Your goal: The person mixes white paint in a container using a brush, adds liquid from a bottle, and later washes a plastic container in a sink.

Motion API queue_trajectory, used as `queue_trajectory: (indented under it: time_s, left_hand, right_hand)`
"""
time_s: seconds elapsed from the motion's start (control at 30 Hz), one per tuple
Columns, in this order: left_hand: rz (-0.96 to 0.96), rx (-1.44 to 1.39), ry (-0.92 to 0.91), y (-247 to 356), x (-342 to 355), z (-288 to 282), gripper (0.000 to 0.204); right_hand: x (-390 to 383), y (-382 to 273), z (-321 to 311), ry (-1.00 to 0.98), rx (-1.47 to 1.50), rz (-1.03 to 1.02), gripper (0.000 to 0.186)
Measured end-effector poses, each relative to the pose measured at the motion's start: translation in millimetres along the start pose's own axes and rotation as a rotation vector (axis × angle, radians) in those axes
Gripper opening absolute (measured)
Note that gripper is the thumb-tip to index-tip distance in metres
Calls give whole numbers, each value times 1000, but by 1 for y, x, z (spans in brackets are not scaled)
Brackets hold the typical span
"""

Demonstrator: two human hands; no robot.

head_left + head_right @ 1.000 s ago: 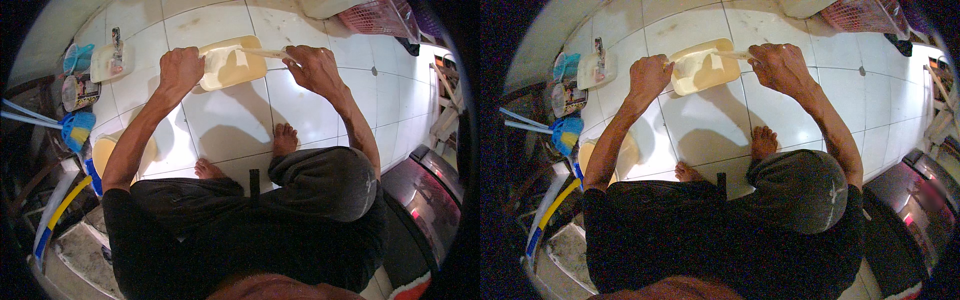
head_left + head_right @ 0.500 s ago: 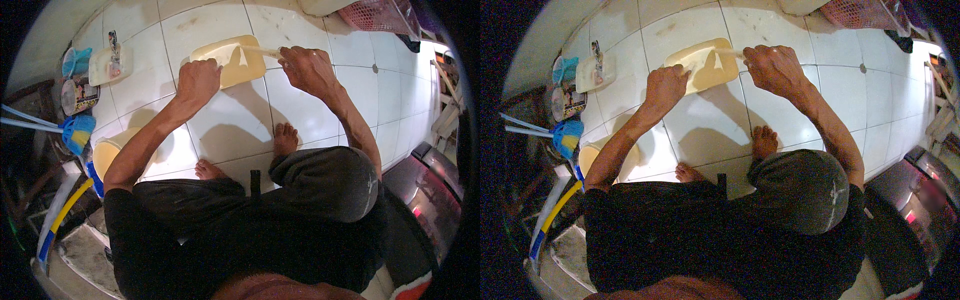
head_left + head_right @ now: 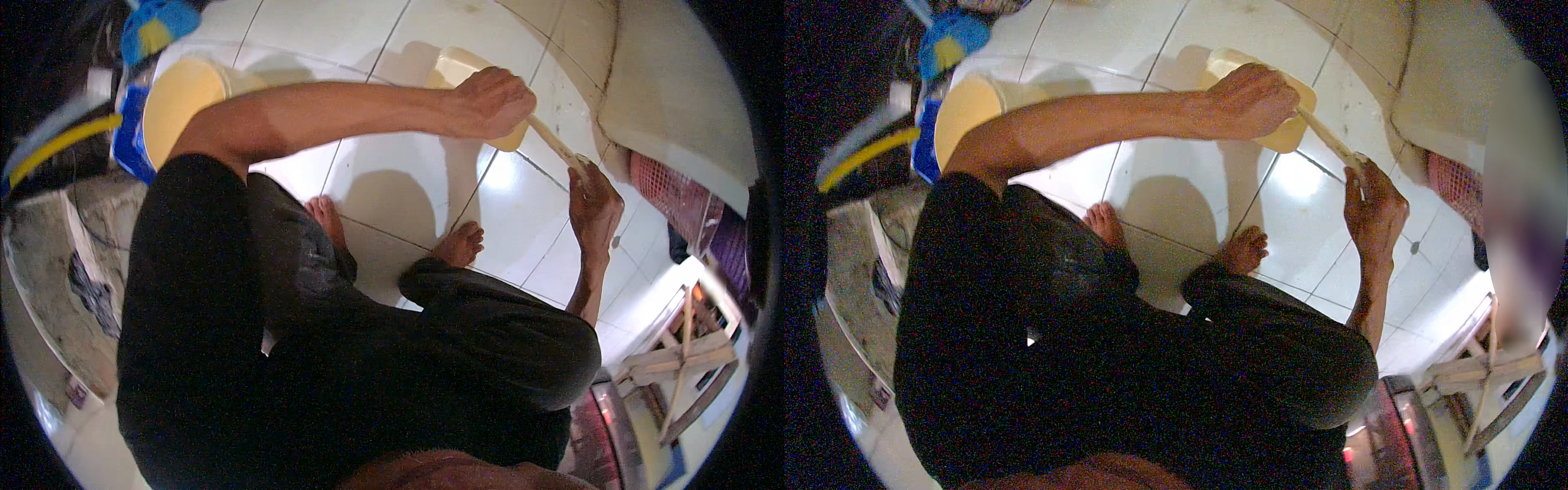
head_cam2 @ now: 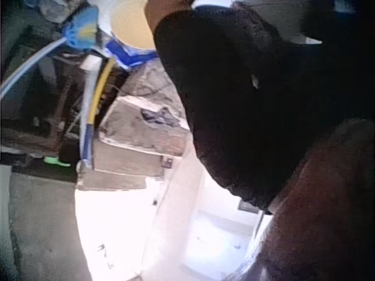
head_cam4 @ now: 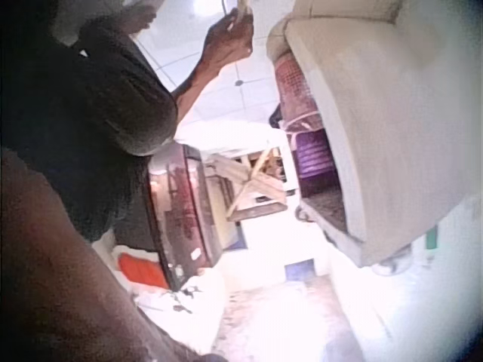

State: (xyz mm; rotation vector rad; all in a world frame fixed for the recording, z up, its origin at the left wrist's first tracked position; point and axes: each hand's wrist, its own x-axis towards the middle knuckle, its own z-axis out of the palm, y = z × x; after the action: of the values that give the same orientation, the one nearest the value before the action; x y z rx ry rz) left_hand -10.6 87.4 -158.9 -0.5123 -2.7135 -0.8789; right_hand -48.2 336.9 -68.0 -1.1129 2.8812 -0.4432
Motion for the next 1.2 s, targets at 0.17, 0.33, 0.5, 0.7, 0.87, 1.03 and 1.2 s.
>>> queue_trajectory:
  time_s: [0.17, 0.33, 0.5, 0.7, 0.87, 1.03, 1.2]
  left_hand:
    - [-79, 124, -178, -4, -1, -31, 16]
    - [-269, 277, -297, -29, -10, -51, 16]
    - [-193, 381, -363, -46, -14, -72, 30]
    - [-228, 458, -339, -29, -11, -73, 31]
    - [-202, 483, -342, -14, -18, -67, 29]
    - [-262, 348, -400, 3, -17, -65, 29]
    - [-262, 259, -350, 5, -7, -63, 29]
  right_hand:
    - [-1, 3, 0, 22, -32, -32, 21]
    - [1, 0, 15, 84, -37, -65, 21]
    - [4, -7, 28, 67, -55, 26, 22]
    - [4, 0, 44, 28, -63, -39, 20]
    - [-3, -11, 36, -14, -93, -114, 12]
    - [-14, -22, 24, -83, -65, -107, 5]
    - [-14, -28, 25, -29, 55, -116, 7]
